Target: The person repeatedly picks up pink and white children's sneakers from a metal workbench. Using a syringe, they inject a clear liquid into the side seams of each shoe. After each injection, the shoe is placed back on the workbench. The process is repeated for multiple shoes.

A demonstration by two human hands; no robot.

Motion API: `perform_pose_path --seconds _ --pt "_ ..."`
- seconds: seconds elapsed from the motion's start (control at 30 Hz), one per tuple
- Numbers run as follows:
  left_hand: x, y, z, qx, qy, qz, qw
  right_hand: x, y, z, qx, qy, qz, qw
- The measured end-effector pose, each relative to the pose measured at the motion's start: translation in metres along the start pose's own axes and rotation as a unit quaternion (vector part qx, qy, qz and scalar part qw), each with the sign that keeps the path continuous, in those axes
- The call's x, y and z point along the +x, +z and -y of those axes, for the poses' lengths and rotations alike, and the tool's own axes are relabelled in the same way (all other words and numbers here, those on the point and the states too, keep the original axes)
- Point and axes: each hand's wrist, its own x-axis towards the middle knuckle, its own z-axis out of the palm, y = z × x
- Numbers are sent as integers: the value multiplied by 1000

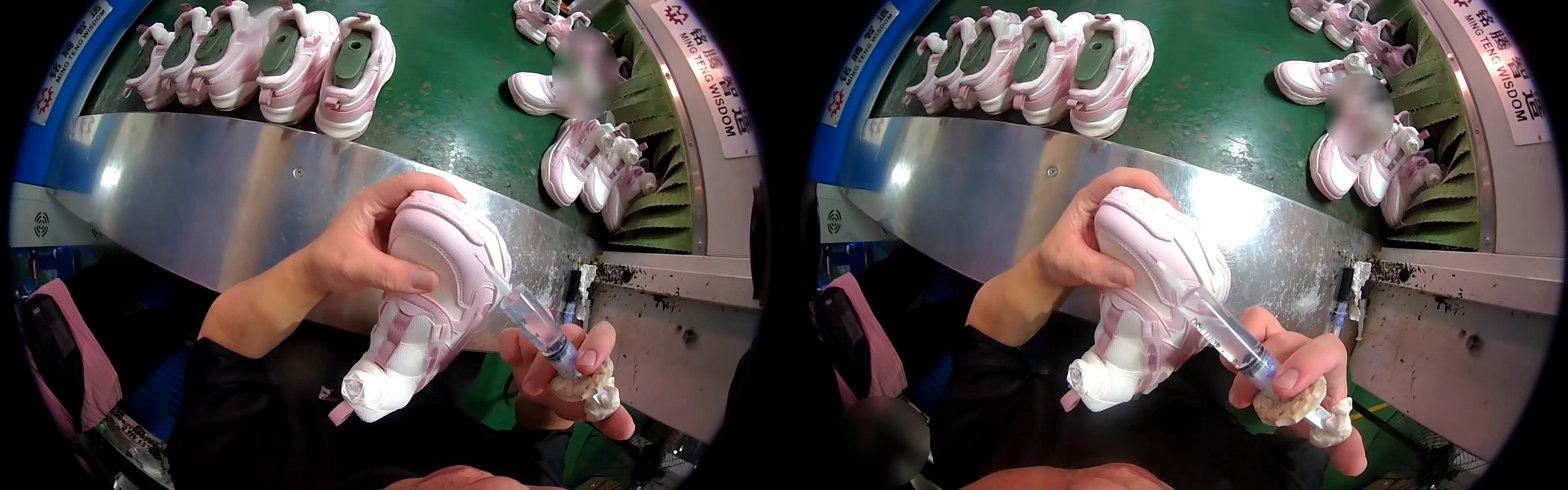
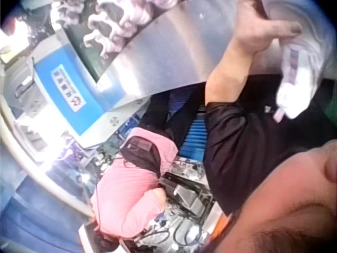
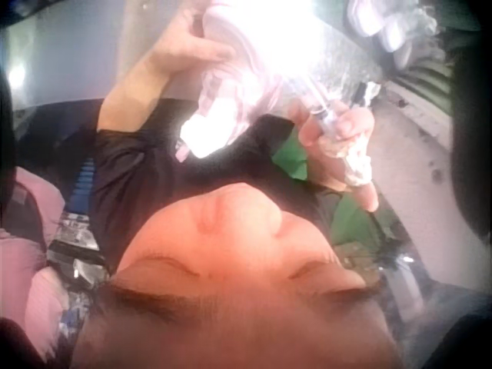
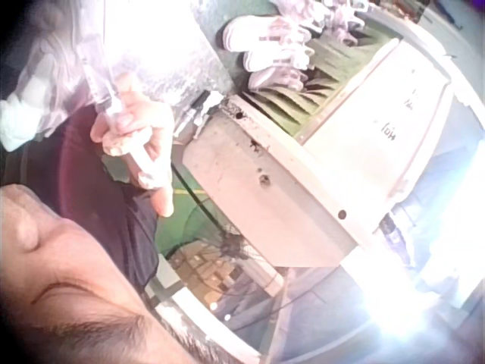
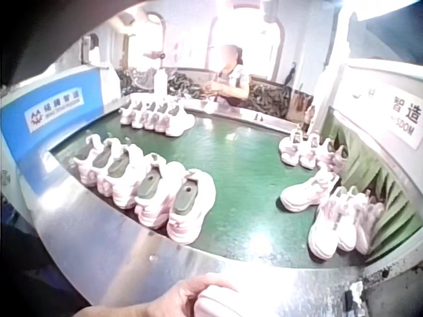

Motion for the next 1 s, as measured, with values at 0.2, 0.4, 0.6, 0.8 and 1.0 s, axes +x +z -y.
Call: perform_pose_path --seconds 0.2,0.4,0.6,0.8,1.0 --pt "-1 2 -3 19 -1 4 1000 3 0 -6 -20 14 -27 999" --pt "0 3 -5 30 -7 -4 1000 -3 0 -4 -62 -4 -50 997" --pt "-1 2 -7 14 -18 -29 999 -4 -5 -3 -70 -8 -49 996" --pt "-1 2 -6 13 -25 -57 998 -8 -10 -8 -72 -22 -43 996" --pt "3 -2 1 -12 -1 -98 995 -24 -20 -15 -72 -27 -46 996"
